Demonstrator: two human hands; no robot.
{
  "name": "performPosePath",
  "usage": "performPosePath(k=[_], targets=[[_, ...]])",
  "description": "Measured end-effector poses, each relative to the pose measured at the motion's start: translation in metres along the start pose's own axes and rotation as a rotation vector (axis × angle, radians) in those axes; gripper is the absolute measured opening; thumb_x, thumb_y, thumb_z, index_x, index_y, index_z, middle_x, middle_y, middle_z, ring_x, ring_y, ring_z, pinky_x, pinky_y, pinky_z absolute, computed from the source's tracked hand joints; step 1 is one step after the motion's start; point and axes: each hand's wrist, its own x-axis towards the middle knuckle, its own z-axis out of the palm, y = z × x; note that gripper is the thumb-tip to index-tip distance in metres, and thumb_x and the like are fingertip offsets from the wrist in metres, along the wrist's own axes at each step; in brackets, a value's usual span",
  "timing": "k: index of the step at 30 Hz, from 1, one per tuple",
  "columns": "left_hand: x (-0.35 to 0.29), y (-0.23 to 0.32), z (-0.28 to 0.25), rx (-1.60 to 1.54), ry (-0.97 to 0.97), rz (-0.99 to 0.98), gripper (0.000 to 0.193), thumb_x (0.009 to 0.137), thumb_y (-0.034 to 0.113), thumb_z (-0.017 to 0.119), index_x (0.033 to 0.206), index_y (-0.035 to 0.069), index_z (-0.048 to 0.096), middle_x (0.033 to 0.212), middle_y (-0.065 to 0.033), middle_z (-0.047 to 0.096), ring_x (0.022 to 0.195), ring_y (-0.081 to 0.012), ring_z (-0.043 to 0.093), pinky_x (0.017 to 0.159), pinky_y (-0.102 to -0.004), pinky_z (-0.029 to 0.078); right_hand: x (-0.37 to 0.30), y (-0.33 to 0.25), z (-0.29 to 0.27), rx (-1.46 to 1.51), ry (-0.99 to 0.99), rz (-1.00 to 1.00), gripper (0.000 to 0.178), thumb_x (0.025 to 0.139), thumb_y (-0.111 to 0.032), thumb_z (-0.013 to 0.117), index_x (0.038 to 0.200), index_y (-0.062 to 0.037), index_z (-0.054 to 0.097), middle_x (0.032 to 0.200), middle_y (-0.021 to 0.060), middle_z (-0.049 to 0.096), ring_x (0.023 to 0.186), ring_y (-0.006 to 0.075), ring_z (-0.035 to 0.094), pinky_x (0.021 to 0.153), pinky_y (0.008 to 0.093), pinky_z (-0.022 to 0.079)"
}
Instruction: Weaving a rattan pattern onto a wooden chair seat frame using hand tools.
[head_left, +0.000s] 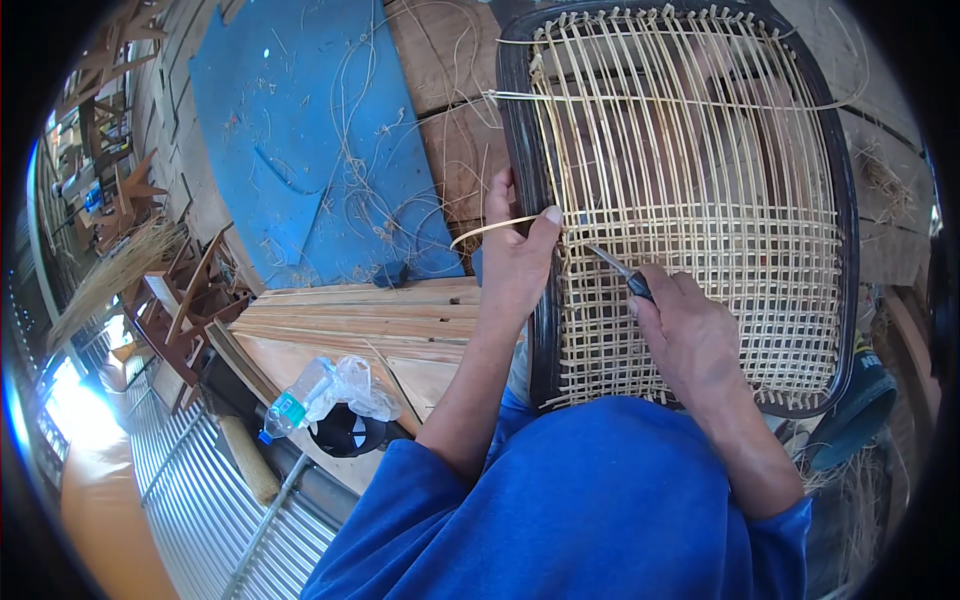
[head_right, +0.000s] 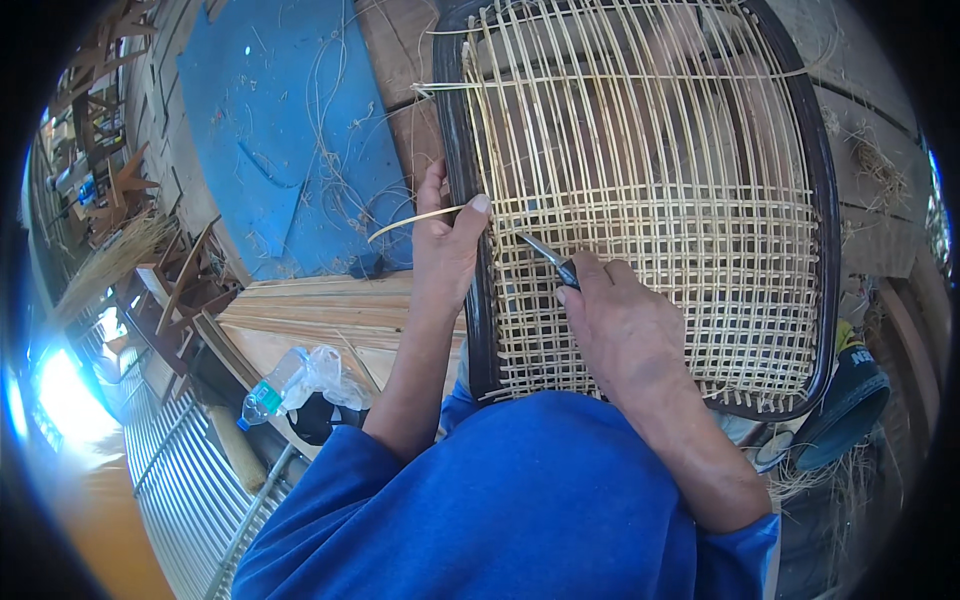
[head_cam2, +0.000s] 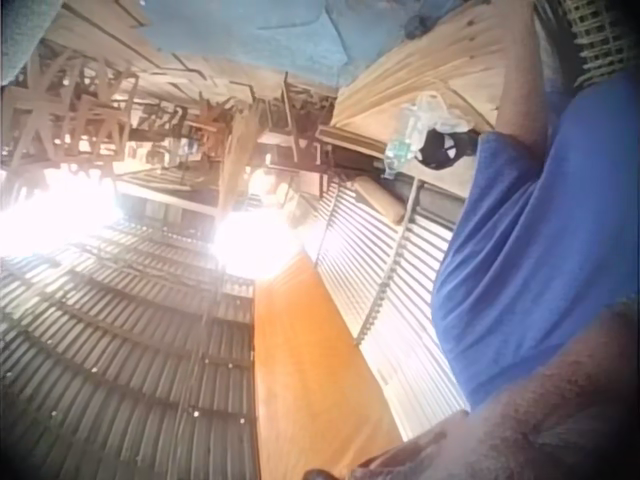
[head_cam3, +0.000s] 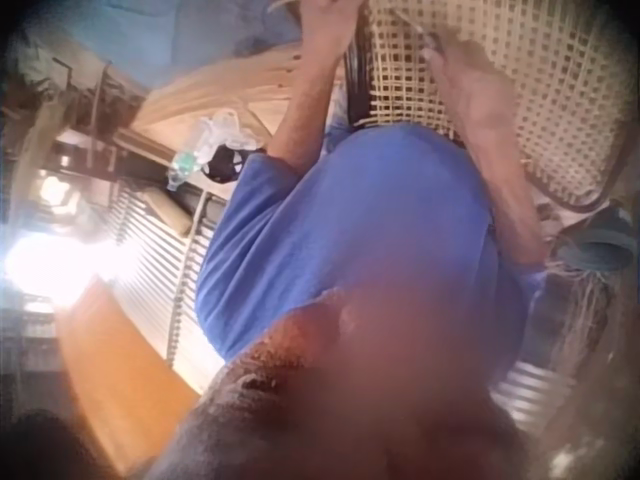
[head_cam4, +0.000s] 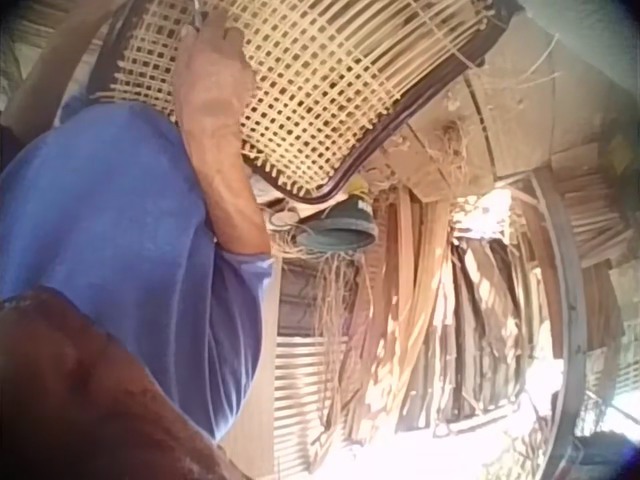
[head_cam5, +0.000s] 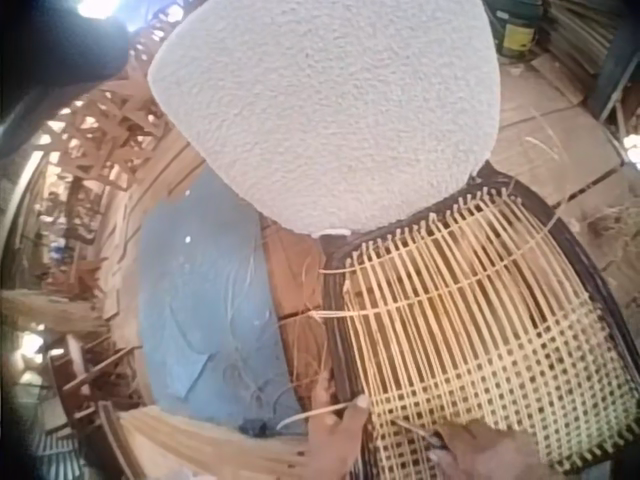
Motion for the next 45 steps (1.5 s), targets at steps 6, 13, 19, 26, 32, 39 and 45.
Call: performPosePath(k=[6,13,19,26,32,39,45], targets=[[0.000,0.002,0.001,-0.028,0.022,-0.024,0.052,0.084,0.002,0.052,0.131,-0.001,0.028,0.113,-0.0083,0.050,0.096,-0.0116,0.051,0.085,-0.0250,0.042,-0.005,-0.002,0.003,0.087,0.073,-0.003,0.027,0.084,-0.018,0.057,0.108,-0.0051,0.054,0.075,0.0144,0.057,0.058,0.0310,0.059,0.052,0.0396,0.049],[0.002,-0.002,0.001,-0.066,0.037,-0.032,0.053,0.084,0.002,0.053,0.130,-0.001,0.029,0.111,-0.0083,0.051,0.095,-0.0116,0.051,0.084,-0.0251,0.042,-0.004,-0.014,0.000,0.019,-0.010,0.016,0.030,0.084,-0.020,0.058,0.109,-0.0042,0.054,0.078,0.0135,0.057,0.061,0.0294,0.060,0.053,0.0386,0.049],[0.002,-0.001,0.000,0.025,0.025,0.028,0.052,0.083,0.002,0.053,0.129,0.000,0.030,0.109,-0.0076,0.051,0.093,-0.0112,0.051,0.082,-0.0244,0.042,0.001,-0.014,0.000,-0.001,-0.003,-0.005,0.030,0.084,-0.022,0.058,0.109,-0.0050,0.054,0.077,0.0123,0.057,0.060,0.0288,0.059,0.052,0.0384,0.049],[-0.003,0.012,0.000,0.169,0.054,0.024,0.047,0.085,0.007,0.055,0.127,-0.001,0.035,0.103,-0.0081,0.053,0.093,-0.0140,0.051,0.082,-0.0272,0.042,-0.002,-0.010,-0.001,0.065,0.010,0.019,0.026,0.084,-0.020,0.058,0.107,-0.0076,0.054,0.076,0.0135,0.056,0.061,0.0306,0.059,0.054,0.0400,0.048],[-0.047,0.004,-0.013,0.620,0.194,0.288,0.029,0.082,0.010,0.057,0.109,0.003,0.051,0.089,-0.0091,0.055,0.086,-0.0209,0.053,0.081,-0.0353,0.040,0.001,0.017,-0.026,0.078,0.006,0.038,0.022,0.082,-0.017,0.060,0.101,-0.0064,0.057,0.072,0.0160,0.056,0.066,0.0331,0.059,0.057,0.0413,0.046],[-0.029,0.032,0.006,1.210,-0.013,0.629,0.012,0.074,0.010,0.063,0.086,0.013,0.064,0.083,-0.0017,0.056,0.080,-0.0212,0.051,0.074,-0.0356,0.035,0.026,0.009,-0.040,-0.022,-0.108,-0.071,0.020,0.084,-0.022,0.054,0.093,-0.0045,0.057,0.074,0.0156,0.058,0.070,0.0328,0.059,0.064,0.0424,0.047],[-0.021,0.044,0.009,1.427,-0.152,0.641,0.013,0.072,0.012,0.059,0.082,0.014,0.066,0.078,-0.0005,0.052,0.076,-0.0192,0.049,0.070,-0.0348,0.032,0.048,-0.001,-0.054,-0.210,-0.251,-0.140,0.020,0.083,-0.023,0.054,0.086,-0.0032,0.058,0.072,0.0143,0.058,0.071,0.0317,0.059,0.067,0.0426,0.047]])
